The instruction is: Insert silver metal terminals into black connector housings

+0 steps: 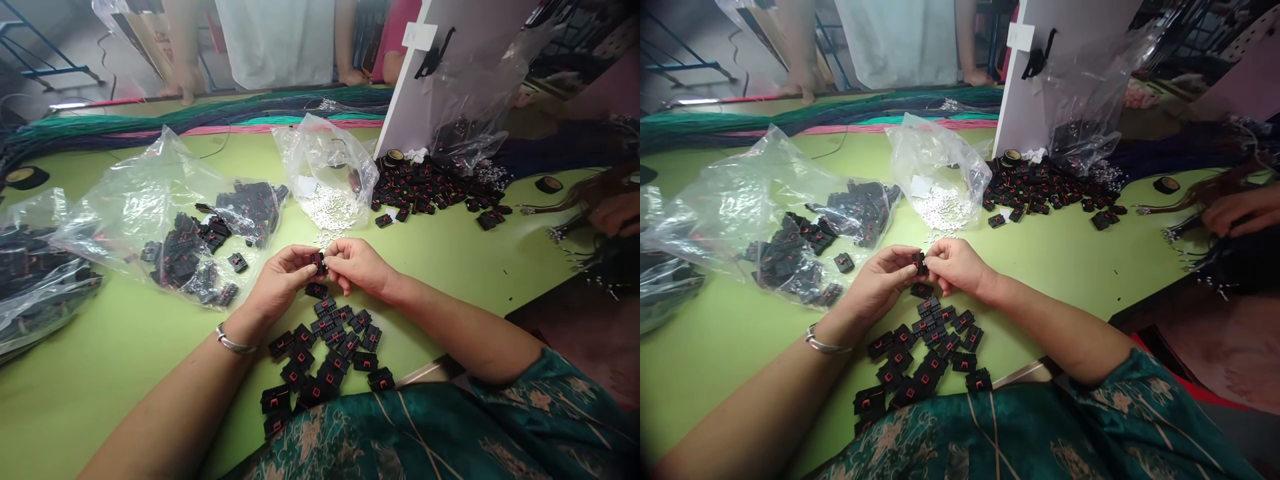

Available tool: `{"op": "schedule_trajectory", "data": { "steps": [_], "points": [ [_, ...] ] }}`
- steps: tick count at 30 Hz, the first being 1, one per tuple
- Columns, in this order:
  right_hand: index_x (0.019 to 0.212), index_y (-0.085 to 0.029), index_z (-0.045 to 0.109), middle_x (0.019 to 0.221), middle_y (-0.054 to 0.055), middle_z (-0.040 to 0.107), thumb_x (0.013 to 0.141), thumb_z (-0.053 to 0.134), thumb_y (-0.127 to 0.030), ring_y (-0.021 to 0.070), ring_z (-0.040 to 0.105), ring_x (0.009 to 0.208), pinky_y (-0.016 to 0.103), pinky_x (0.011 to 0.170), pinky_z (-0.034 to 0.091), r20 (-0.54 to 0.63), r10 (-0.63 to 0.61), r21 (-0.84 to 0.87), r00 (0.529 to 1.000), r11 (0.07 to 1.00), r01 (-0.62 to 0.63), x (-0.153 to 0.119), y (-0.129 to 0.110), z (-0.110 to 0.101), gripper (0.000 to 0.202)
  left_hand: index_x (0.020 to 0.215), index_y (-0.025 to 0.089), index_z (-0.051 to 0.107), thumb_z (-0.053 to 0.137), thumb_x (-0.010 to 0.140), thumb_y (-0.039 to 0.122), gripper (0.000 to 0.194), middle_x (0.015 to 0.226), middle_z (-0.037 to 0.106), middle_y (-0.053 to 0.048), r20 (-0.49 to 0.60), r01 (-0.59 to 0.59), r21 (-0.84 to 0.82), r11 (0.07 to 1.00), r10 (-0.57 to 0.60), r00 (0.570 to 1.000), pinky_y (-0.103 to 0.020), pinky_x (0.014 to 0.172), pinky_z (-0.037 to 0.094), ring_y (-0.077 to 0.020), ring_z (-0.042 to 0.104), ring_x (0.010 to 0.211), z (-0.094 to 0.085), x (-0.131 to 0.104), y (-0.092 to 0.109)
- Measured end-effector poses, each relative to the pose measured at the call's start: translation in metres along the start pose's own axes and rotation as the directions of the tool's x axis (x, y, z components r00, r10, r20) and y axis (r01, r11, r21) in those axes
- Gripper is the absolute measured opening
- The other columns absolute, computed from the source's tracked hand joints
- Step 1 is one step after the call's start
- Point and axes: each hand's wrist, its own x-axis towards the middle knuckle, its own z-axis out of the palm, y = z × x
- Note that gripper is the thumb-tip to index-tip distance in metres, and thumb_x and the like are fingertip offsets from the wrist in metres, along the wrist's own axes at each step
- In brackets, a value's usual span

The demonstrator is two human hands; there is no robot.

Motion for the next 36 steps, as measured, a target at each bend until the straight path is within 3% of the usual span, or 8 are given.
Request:
{"op": "schedule_trajectory", "data": {
  "steps": [3,7,12,18,22,28,32,36],
  "points": [
    [0.078,-0.016,0.054,0.054,-0.006,0.062,0.078,0.060,-0.022,0.0059,0.050,0.034,0.018,0.034,0.048,0.006,-0.027,0.036,1.000,0.999,0.027,-0.001,0.002,0.000,0.008,0.095,0.018,0.071,0.085,0.067,0.018,0.032,0.084,0.074,-0.003,0.003,0.008,-0.041,0.999,-0.008,1.000,-0.027,0.073,0.059,-0.0144,0.071,0.073,0.000,0.001,0.000],
    [0.078,-0.016,0.053,0.055,-0.005,0.064,0.078,0.060,-0.021,0.0068,0.053,0.035,0.018,0.036,0.049,-0.006,-0.046,0.003,0.999,0.999,0.046,0.000,0.004,0.000,0.008,0.096,0.018,0.071,0.084,0.068,0.020,0.031,0.084,0.074,-0.003,-0.013,-0.027,0.037,0.999,0.028,1.000,-0.025,0.072,0.058,-0.0134,0.070,0.071,-0.002,0.001,-0.001],
    [0.074,-0.019,0.050,0.051,-0.006,0.061,0.074,0.055,-0.012,0.0075,0.052,0.032,0.017,0.032,0.044,-0.030,-0.010,-0.102,1.000,0.995,0.006,-0.001,0.001,0.001,0.008,0.091,0.017,0.072,0.084,0.068,0.023,0.027,0.084,0.074,-0.004,-0.040,-0.105,0.194,0.975,0.115,0.993,-0.028,0.075,0.057,-0.0158,0.069,0.078,0.001,0.000,0.000],
    [0.066,-0.020,0.048,0.043,-0.009,0.049,0.066,0.058,-0.009,0.0073,0.043,0.027,0.017,0.023,0.032,-0.060,-0.014,-0.332,0.998,0.943,-0.007,0.000,-0.002,-0.001,0.015,0.087,0.017,0.074,0.085,0.066,0.025,0.026,0.088,0.075,-0.007,-0.032,-0.125,0.297,0.947,0.141,0.990,-0.035,0.084,0.056,-0.0199,0.069,0.083,0.010,-0.005,0.002],
    [0.067,-0.020,0.048,0.042,-0.009,0.051,0.068,0.057,-0.010,0.0065,0.042,0.026,0.016,0.024,0.031,-0.059,0.009,-0.224,0.998,0.974,-0.022,0.000,-0.001,0.000,0.014,0.088,0.017,0.073,0.084,0.066,0.023,0.025,0.087,0.075,-0.005,-0.043,-0.115,0.250,0.961,0.130,0.991,-0.033,0.083,0.057,-0.0184,0.069,0.082,0.009,-0.004,0.001],
    [0.073,-0.016,0.054,0.052,-0.005,0.061,0.079,0.059,-0.026,0.0058,0.048,0.032,0.018,0.032,0.045,0.037,0.016,0.082,0.999,0.996,-0.019,-0.001,0.000,-0.003,0.013,0.095,0.018,0.070,0.086,0.064,0.019,0.035,0.082,0.074,-0.003,-0.005,0.030,-0.073,0.997,-0.031,1.000,-0.028,0.071,0.060,-0.0149,0.071,0.070,0.003,0.001,0.001],
    [0.077,-0.016,0.056,0.055,-0.004,0.064,0.079,0.063,-0.027,0.0065,0.052,0.035,0.019,0.036,0.050,0.032,0.001,0.068,0.999,0.998,-0.003,0.000,0.002,-0.004,0.013,0.097,0.018,0.069,0.086,0.064,0.017,0.036,0.081,0.074,-0.003,-0.003,0.033,-0.073,0.997,-0.033,0.999,-0.027,0.070,0.060,-0.0143,0.071,0.070,0.000,0.002,0.001],
    [0.075,-0.017,0.054,0.053,-0.004,0.063,0.078,0.060,-0.020,0.0072,0.052,0.034,0.017,0.034,0.045,0.006,0.001,-0.063,1.000,0.998,0.000,-0.001,0.001,-0.003,0.008,0.096,0.017,0.070,0.084,0.068,0.021,0.032,0.086,0.075,-0.006,0.010,-0.017,0.031,0.999,0.017,1.000,-0.030,0.073,0.060,-0.0170,0.071,0.076,-0.001,0.002,-0.001]
  ]
}}
